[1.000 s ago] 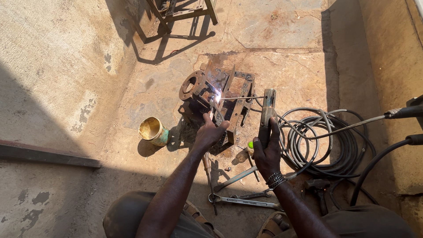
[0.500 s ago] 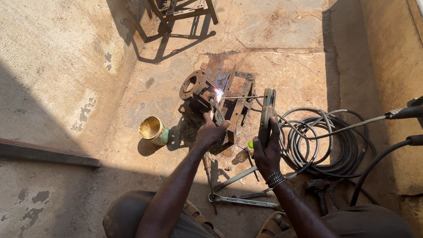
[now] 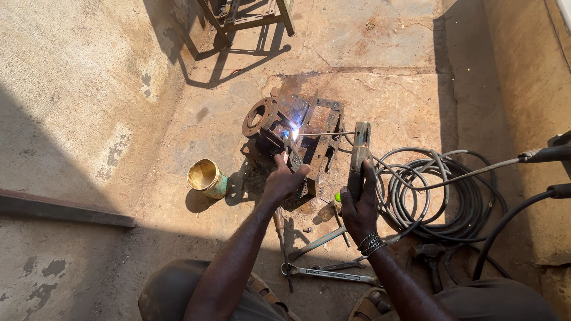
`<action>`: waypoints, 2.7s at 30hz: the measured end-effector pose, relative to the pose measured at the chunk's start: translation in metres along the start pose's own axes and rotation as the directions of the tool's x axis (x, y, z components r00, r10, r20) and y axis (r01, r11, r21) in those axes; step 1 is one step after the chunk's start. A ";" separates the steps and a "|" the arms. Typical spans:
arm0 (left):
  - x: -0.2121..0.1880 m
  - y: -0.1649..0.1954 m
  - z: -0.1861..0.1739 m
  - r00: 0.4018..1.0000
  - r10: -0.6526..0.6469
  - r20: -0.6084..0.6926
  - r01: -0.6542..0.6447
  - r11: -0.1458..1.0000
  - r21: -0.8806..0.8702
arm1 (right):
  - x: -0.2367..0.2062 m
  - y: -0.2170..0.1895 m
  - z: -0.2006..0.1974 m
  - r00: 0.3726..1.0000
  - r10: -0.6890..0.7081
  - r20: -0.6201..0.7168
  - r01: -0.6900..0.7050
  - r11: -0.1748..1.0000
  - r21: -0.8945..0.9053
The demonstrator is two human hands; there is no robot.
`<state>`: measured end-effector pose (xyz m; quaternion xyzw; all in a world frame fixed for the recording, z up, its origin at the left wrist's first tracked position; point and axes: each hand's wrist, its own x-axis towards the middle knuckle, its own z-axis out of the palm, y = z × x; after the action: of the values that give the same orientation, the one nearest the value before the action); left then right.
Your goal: The person welds a rusty metal assembly using a handheld welding torch, creating bright sparks. They pause to apply liquid from a small bottle onto the weld area, then resume welding. The person uses pliers to hold and adjust the metal parts during the process.
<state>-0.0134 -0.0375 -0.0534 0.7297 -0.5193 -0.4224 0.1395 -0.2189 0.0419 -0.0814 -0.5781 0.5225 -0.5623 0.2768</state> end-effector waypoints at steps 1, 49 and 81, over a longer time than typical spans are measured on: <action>0.001 0.000 0.000 1.000 0.010 -0.010 -0.010 1.000 0.010 | 0.000 -0.001 0.000 0.996 0.087 0.012 -0.088 0.996 0.033; 0.002 -0.003 -0.003 0.999 0.012 -0.031 -0.014 0.998 -0.065 | -0.002 -0.007 -0.010 0.953 0.298 0.053 -0.301 0.912 0.279; 0.004 -0.001 -0.002 0.994 -0.086 -0.064 0.077 0.989 -0.129 | 0.007 -0.013 -0.018 0.932 0.363 0.008 -0.331 0.842 0.426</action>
<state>-0.0109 -0.0409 -0.0547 0.7542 -0.4561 -0.4343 0.1858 -0.2331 0.0439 -0.0632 -0.3797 0.4946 -0.6228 0.4727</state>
